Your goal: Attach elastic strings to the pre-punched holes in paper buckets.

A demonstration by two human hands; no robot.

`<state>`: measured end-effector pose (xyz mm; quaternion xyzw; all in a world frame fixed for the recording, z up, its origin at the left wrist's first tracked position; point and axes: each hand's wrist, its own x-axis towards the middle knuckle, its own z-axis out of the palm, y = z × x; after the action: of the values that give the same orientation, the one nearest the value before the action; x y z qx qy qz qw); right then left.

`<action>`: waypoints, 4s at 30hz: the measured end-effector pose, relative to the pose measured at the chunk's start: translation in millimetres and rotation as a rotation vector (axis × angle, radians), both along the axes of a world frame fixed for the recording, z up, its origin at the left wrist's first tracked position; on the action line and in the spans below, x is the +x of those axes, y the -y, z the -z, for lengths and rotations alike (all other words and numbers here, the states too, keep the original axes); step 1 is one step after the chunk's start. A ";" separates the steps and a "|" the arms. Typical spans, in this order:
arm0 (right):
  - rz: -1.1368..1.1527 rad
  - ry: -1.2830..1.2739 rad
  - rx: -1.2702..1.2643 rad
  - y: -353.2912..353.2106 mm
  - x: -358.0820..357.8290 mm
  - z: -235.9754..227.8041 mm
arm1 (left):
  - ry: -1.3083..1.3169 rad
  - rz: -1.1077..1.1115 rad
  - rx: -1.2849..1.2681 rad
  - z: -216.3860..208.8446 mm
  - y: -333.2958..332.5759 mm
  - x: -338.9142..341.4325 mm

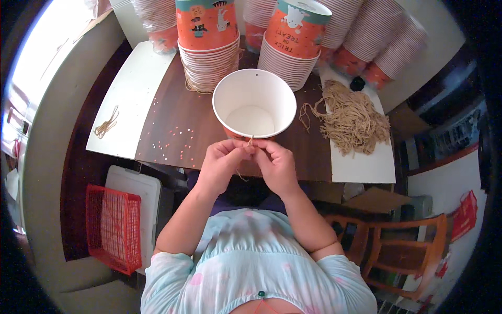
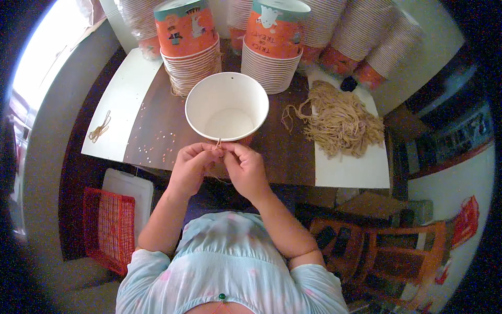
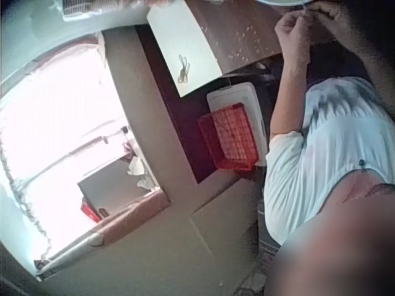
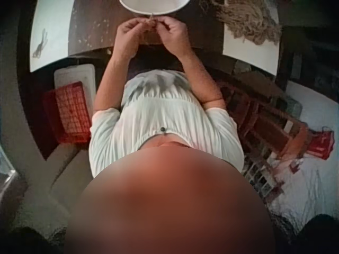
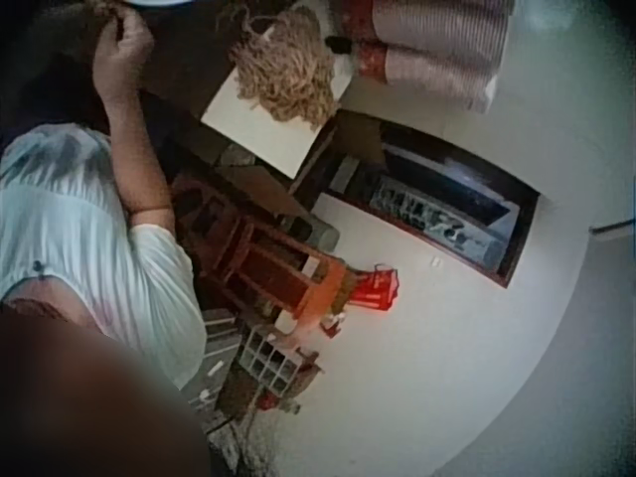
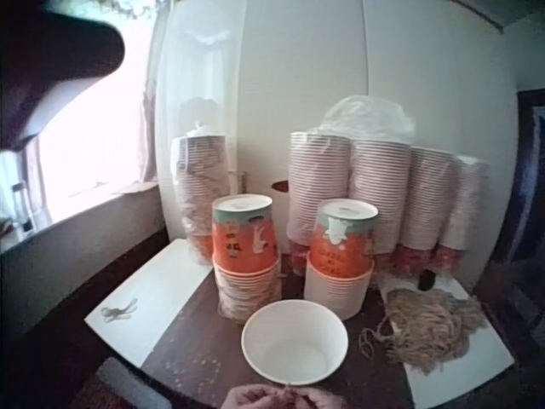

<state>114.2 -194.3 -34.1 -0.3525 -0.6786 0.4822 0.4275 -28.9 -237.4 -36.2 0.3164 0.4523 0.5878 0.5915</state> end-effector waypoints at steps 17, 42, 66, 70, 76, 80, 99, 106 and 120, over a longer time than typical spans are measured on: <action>-0.090 -0.516 -0.642 -0.7 -10.5 6.9 | -0.405 -0.227 0.102 -8.9 7.9 6.8; -0.095 -0.612 -0.799 -3.1 -10.4 14.3 | -1.007 -0.488 0.651 0.9 7.2 13.0; -0.063 -0.428 -0.731 -10.5 -3.9 5.5 | -0.517 -0.270 0.275 0.7 12.0 1.9; 0.001 -0.291 -0.464 -3.0 -6.7 -7.1 | -0.383 -0.272 0.228 1.8 10.8 1.6; 0.252 0.224 0.327 -8.3 -1.9 -4.5 | -0.328 -0.264 0.207 -1.4 9.2 0.3; 0.352 0.331 0.558 -11.4 -3.2 -0.7 | -0.344 -0.228 0.189 -3.6 8.9 -3.4; 0.303 0.283 0.592 -5.0 6.8 -5.5 | 0.017 -0.010 -0.005 -1.9 32.9 -1.8; 0.117 0.263 1.034 -8.4 4.4 -12.7 | -0.376 -0.039 0.072 -16.9 47.7 3.7; 0.150 0.048 1.001 -32.9 -7.3 2.2 | -0.461 0.028 0.246 -50.0 69.4 23.2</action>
<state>106.9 -161.4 -36.4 -0.1633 -0.8090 0.0573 0.5618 -5.7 -306.8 13.8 0.5178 0.4960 0.5424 0.4378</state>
